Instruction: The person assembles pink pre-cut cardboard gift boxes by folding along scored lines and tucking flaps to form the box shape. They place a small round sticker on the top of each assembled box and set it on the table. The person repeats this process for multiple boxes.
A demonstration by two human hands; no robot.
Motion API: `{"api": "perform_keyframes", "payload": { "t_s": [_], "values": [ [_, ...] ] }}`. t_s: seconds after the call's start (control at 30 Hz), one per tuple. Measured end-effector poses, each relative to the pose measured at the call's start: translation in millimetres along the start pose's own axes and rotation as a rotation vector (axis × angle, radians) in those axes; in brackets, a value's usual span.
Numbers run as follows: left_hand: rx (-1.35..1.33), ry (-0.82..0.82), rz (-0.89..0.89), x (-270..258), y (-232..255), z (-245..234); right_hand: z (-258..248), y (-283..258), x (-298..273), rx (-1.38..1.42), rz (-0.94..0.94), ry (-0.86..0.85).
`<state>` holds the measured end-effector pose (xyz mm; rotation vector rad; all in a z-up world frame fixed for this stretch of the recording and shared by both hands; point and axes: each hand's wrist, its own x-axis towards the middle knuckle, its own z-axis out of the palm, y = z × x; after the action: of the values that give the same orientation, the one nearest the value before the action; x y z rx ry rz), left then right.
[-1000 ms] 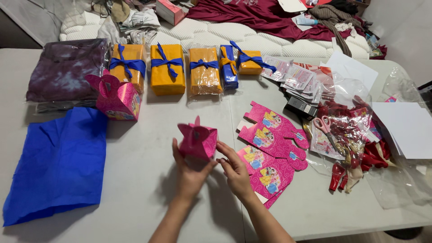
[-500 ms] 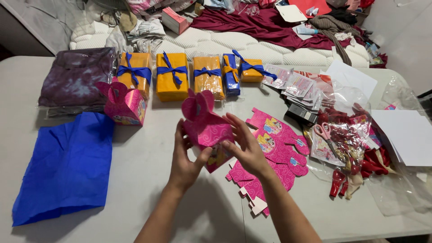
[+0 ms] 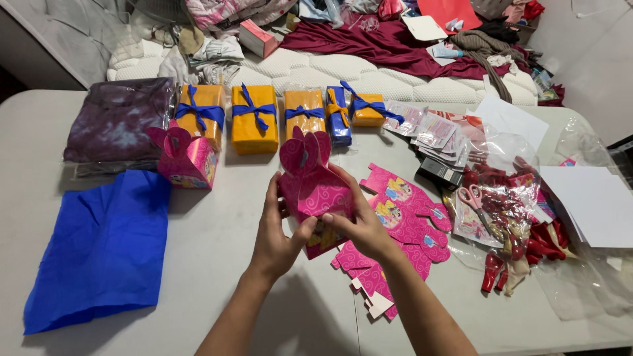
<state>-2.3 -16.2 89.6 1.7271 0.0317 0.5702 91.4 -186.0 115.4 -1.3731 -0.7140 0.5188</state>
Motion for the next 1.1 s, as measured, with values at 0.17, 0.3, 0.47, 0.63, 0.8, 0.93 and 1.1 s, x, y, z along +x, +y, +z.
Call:
{"api": "perform_keyframes", "payload": {
  "t_s": [0.17,0.3,0.47,0.63,0.8,0.93,1.1],
  "values": [
    [0.004,0.003,-0.034,1.9,1.9,-0.4,4.2,1.1,0.2,0.002,-0.007,0.037],
    [0.007,-0.005,-0.005,3.2,6.4,-3.3,6.2,-0.1,0.0,-0.013,-0.01,0.048],
    [-0.02,-0.019,-0.015,6.4,18.0,-6.7,7.6,-6.0,-1.4,-0.027,-0.012,0.082],
    [-0.012,-0.045,-0.001,9.6,29.5,-11.5,12.0,-11.4,-3.6,-0.044,-0.047,0.101],
    [-0.019,-0.055,-0.024,9.7,31.8,-11.8,14.9,-11.0,-3.8,-0.005,-0.039,0.127],
    [-0.04,-0.07,-0.12,9.5,30.8,-12.1,14.4,-10.0,-3.9,-0.007,-0.056,0.117],
    [-0.057,-0.067,-0.107,9.0,31.1,-10.9,13.7,-8.5,-4.9,-0.028,-0.077,0.128]
  ]
}}
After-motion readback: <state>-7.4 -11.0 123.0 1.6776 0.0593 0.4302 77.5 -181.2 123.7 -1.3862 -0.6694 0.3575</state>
